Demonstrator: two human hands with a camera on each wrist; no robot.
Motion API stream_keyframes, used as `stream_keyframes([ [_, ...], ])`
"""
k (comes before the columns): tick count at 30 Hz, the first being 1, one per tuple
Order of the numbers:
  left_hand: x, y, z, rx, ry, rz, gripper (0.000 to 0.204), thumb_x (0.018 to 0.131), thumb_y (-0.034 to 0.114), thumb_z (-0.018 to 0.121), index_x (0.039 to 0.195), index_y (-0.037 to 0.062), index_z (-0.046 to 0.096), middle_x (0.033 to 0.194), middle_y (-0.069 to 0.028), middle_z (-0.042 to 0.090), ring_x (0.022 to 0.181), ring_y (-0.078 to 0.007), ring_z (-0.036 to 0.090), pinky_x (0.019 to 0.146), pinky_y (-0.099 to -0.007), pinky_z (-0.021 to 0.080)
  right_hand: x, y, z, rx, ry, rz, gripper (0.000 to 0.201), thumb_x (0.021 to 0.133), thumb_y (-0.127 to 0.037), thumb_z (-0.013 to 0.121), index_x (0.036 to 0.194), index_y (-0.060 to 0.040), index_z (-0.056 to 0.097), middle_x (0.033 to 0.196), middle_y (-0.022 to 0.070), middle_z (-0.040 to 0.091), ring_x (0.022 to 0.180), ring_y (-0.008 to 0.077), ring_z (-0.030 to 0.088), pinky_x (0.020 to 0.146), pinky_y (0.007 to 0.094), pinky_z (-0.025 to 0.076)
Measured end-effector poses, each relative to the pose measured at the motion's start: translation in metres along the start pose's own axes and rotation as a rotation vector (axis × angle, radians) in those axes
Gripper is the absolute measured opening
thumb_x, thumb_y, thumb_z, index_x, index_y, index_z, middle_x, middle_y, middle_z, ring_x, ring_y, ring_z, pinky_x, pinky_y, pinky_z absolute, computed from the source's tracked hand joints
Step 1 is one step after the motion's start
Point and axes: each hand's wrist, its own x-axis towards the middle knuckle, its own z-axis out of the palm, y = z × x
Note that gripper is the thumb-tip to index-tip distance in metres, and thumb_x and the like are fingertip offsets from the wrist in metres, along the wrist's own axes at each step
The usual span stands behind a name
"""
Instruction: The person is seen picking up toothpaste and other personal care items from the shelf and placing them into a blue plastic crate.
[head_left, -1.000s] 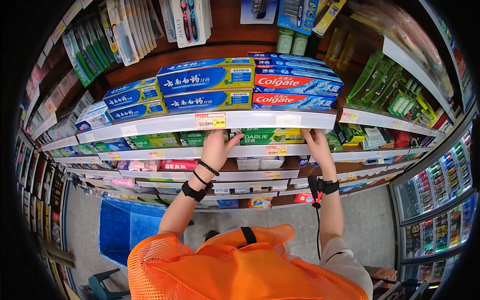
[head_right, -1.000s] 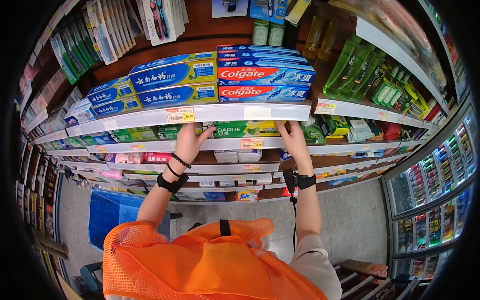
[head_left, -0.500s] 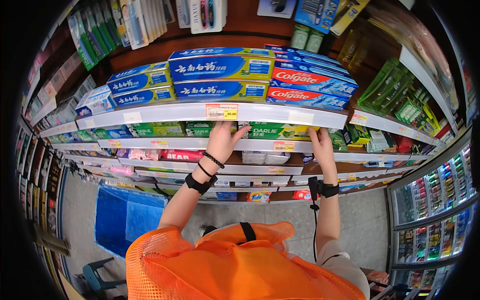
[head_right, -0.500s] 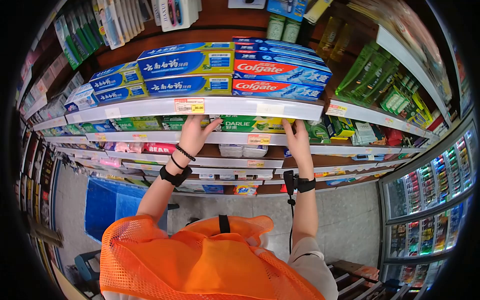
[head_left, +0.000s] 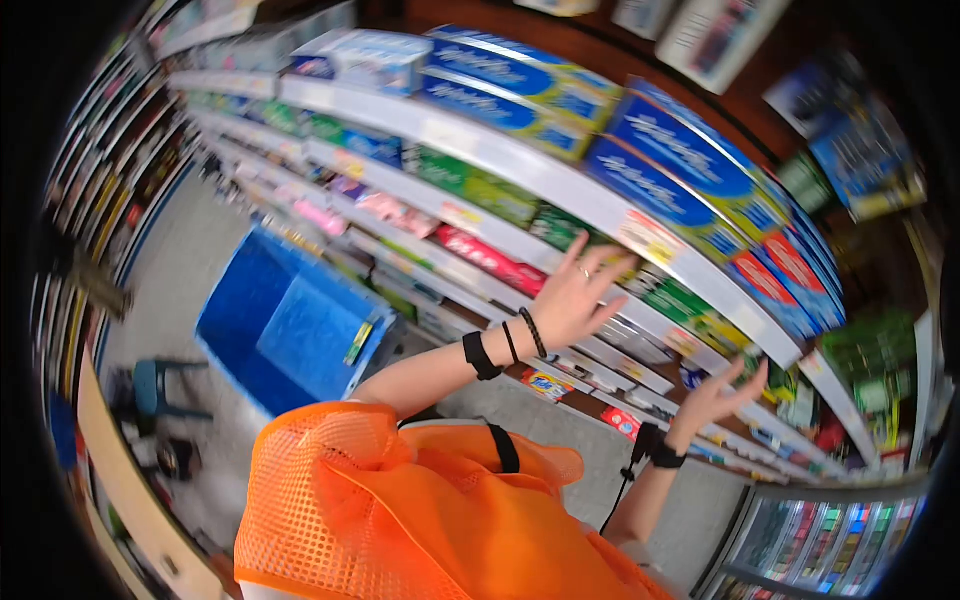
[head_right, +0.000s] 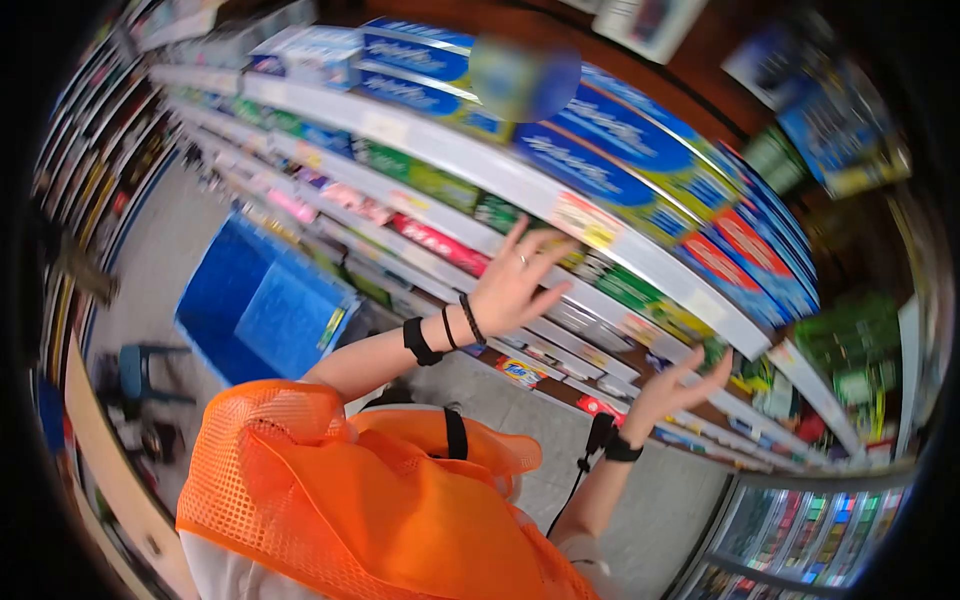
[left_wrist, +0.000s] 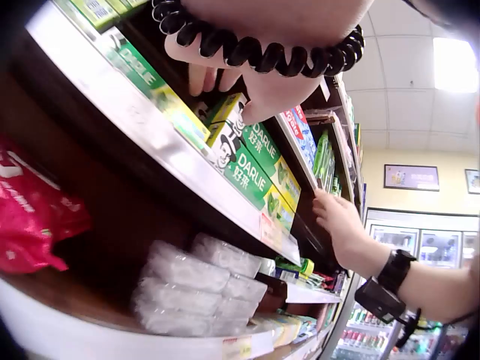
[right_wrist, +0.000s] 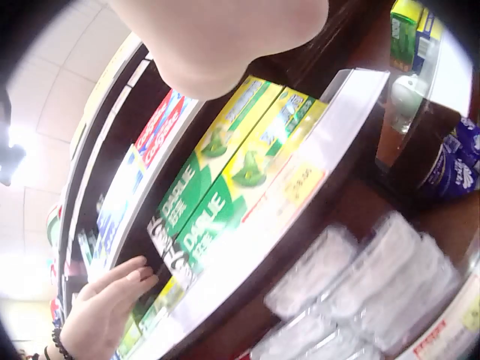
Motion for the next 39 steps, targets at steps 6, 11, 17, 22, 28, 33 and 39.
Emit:
stream_keyframes([
  [6, -0.156, -0.047, -0.103, 0.027, 0.006, -0.317, 0.029, 0.082, 0.012, 0.066, 0.110, 0.0067, 0.058, 0.104, -0.0142, 0.056, 0.098, -0.0324, 0.055, 0.085, -0.0413, 0.047, -0.109, -0.078, 0.015, 0.211, -0.371, -0.347, 0.009, 0.093, -0.002, 0.050, 0.099, 0.0016, 0.056, 0.112, 0.0176, 0.055, 0.106, 0.0343, 0.054, 0.094, 0.0431, 0.041],
  [11, -0.325, -0.115, -0.174, 0.222, -0.163, -1.065, 0.026, 0.087, 0.021, 0.061, 0.108, 0.0058, 0.057, 0.097, -0.0115, 0.060, 0.085, -0.0265, 0.063, 0.074, -0.0374, 0.051, -0.227, -0.176, 0.078, 0.586, -1.212, -0.183, 0.019, 0.085, -0.009, 0.063, 0.101, -0.0017, 0.059, 0.110, 0.0155, 0.058, 0.103, 0.0338, 0.057, 0.093, 0.0430, 0.042],
  [17, -0.483, -0.217, -0.187, 0.249, -0.731, -1.653, 0.056, 0.084, 0.030, 0.063, 0.129, 0.0031, 0.042, 0.108, -0.0135, 0.067, 0.102, -0.0324, 0.063, 0.086, -0.0415, 0.050, -0.401, -0.236, 0.139, 0.637, -1.625, -0.508, 0.046, 0.087, -0.027, 0.062, 0.124, -0.0013, 0.052, 0.136, 0.0160, 0.047, 0.129, 0.0340, 0.041, 0.107, 0.0455, 0.032],
  [22, -0.554, -0.295, -0.153, 0.314, -0.760, -1.718, 0.059, 0.081, 0.030, 0.067, 0.129, 0.0050, 0.043, 0.116, -0.0176, 0.061, 0.106, -0.0346, 0.060, 0.090, -0.0414, 0.050, -0.469, -0.241, 0.150, 0.529, -1.758, -0.547, 0.057, 0.087, -0.042, 0.061, 0.127, -0.0021, 0.053, 0.145, 0.0148, 0.039, 0.139, 0.0340, 0.027, 0.113, 0.0509, 0.019],
  [28, -0.596, -0.362, -0.101, 0.508, -0.513, -1.787, 0.051, 0.077, 0.012, 0.065, 0.124, 0.0090, 0.046, 0.128, -0.0141, 0.048, 0.116, -0.0333, 0.052, 0.087, -0.0438, 0.052, -0.489, -0.233, 0.159, 0.461, -1.846, -0.439, 0.055, 0.084, -0.044, 0.065, 0.126, -0.0083, 0.056, 0.142, 0.0106, 0.043, 0.137, 0.0338, 0.031, 0.111, 0.0539, 0.021],
  [33, -0.630, -0.396, -0.074, 0.536, -0.506, -1.810, 0.039, 0.079, 0.015, 0.064, 0.116, 0.0078, 0.051, 0.123, -0.0139, 0.051, 0.111, -0.0324, 0.055, 0.085, -0.0437, 0.053, -0.493, -0.235, 0.161, 0.388, -1.842, -0.468, 0.051, 0.087, -0.043, 0.062, 0.124, -0.0076, 0.057, 0.140, 0.0093, 0.046, 0.136, 0.0294, 0.034, 0.110, 0.0495, 0.025],
  [39, -0.610, -0.389, -0.095, 0.360, -0.585, -1.833, 0.042, 0.080, 0.022, 0.064, 0.116, 0.0033, 0.053, 0.119, -0.0197, 0.056, 0.109, -0.0363, 0.057, 0.089, -0.0419, 0.051, -0.488, -0.233, 0.162, 0.434, -1.830, -0.442, 0.049, 0.086, -0.042, 0.063, 0.121, -0.0081, 0.057, 0.139, 0.0085, 0.046, 0.136, 0.0303, 0.033, 0.110, 0.0513, 0.023],
])
